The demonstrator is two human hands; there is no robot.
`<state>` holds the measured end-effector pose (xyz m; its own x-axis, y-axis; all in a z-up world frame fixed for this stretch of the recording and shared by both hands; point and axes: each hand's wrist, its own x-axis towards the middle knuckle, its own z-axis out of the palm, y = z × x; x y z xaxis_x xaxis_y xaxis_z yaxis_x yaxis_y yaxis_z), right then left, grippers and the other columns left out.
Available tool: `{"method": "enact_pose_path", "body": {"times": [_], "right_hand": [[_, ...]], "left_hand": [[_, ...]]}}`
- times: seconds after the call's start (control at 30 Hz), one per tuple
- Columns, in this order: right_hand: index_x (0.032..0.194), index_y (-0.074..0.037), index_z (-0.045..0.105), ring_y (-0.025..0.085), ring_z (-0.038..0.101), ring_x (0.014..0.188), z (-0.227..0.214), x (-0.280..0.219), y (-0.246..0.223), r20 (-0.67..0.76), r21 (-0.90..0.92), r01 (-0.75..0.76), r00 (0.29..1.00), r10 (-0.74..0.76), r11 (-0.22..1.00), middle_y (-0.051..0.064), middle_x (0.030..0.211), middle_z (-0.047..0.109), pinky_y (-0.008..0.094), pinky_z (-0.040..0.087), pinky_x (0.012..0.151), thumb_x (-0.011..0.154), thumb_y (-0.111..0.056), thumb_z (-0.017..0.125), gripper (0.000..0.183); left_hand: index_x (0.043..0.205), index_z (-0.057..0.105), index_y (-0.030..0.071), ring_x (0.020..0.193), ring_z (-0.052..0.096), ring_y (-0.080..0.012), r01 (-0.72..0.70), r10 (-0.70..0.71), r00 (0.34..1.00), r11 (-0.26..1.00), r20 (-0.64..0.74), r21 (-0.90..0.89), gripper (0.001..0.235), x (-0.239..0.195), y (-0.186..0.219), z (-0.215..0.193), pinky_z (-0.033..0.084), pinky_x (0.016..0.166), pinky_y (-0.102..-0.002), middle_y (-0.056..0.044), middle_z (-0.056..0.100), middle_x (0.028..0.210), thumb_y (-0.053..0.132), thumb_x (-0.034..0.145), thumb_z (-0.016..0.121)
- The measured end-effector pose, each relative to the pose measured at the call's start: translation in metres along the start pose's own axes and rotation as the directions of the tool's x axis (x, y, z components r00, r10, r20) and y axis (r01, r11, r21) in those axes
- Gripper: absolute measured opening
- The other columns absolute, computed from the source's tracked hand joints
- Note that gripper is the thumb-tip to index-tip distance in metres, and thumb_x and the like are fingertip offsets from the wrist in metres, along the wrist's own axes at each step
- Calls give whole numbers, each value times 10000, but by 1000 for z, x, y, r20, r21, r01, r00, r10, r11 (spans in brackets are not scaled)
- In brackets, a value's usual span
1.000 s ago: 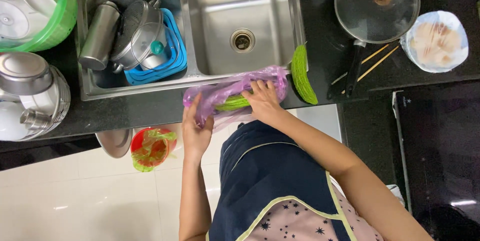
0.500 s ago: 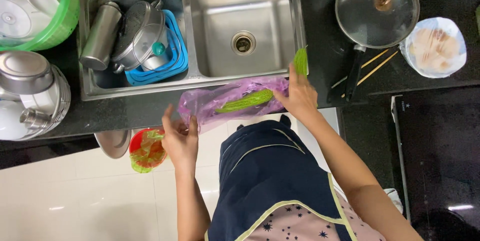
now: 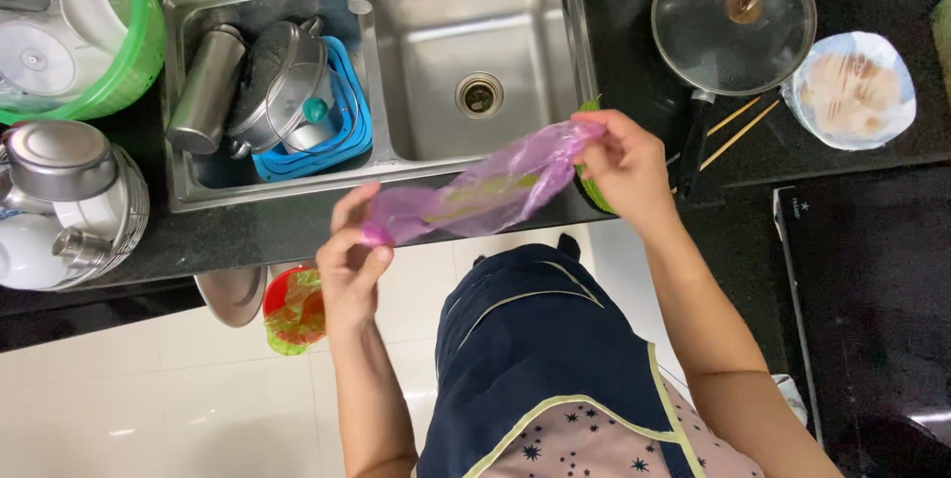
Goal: The person takes a bitter melon from the refrigerator, unwraps it from a plastic bag, rinses it in the sink, cuts off the ends with a knife on a cutting board, and uses a chopstick to scoop out the seeds and inner core over the sink.
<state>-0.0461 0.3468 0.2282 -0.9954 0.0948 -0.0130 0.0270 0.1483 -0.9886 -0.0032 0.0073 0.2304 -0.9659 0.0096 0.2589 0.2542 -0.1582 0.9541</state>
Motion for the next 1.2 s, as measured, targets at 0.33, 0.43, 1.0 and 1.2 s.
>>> {"method": "enact_pose_path", "body": {"times": [0.33, 0.43, 1.0, 1.2], "right_hand": [[1187, -12, 700, 282, 703, 945, 49, -33, -43, 354, -363, 610, 789, -501, 704, 148, 1089, 706, 374, 584, 832, 890, 47, 638, 310], [1173, -32, 696, 282, 710, 1022, 58, -40, -45, 513, -213, 725, 653, -556, 655, 128, 1140, 717, 378, 586, 905, 892, 23, 651, 289], [1000, -40, 724, 123, 622, 699, 45, -34, -12, 406, -196, 338, 882, -238, 920, 41, 825, 666, 281, 514, 652, 918, -142, 754, 134], [1262, -89, 628, 36, 523, 638, 56, -19, -3, 237, -106, -40, 969, 64, 994, -29, 816, 619, 220, 433, 554, 914, -191, 738, 378]], "left_hand": [[1507, 378, 163, 904, 682, -238, 102, -235, 907, 927, 350, 360, 936, 14, -52, 73, 580, 803, -395, -143, 654, 1146, 207, 738, 908], [1214, 616, 105, 871, 728, -219, -167, -101, 880, 848, 463, 503, 437, -6, -126, 70, 583, 754, -350, -138, 739, 1028, 284, 873, 820], [1159, 609, 49, 627, 579, -116, 565, -524, 819, 809, 236, -164, 174, 18, -82, 66, 489, 642, -284, -48, 669, 894, 188, 1061, 574], [1169, 477, 89, 719, 639, -123, 397, -360, 860, 917, 362, -29, 130, 15, -89, 69, 500, 740, -275, -51, 619, 947, 156, 1082, 546]]}}
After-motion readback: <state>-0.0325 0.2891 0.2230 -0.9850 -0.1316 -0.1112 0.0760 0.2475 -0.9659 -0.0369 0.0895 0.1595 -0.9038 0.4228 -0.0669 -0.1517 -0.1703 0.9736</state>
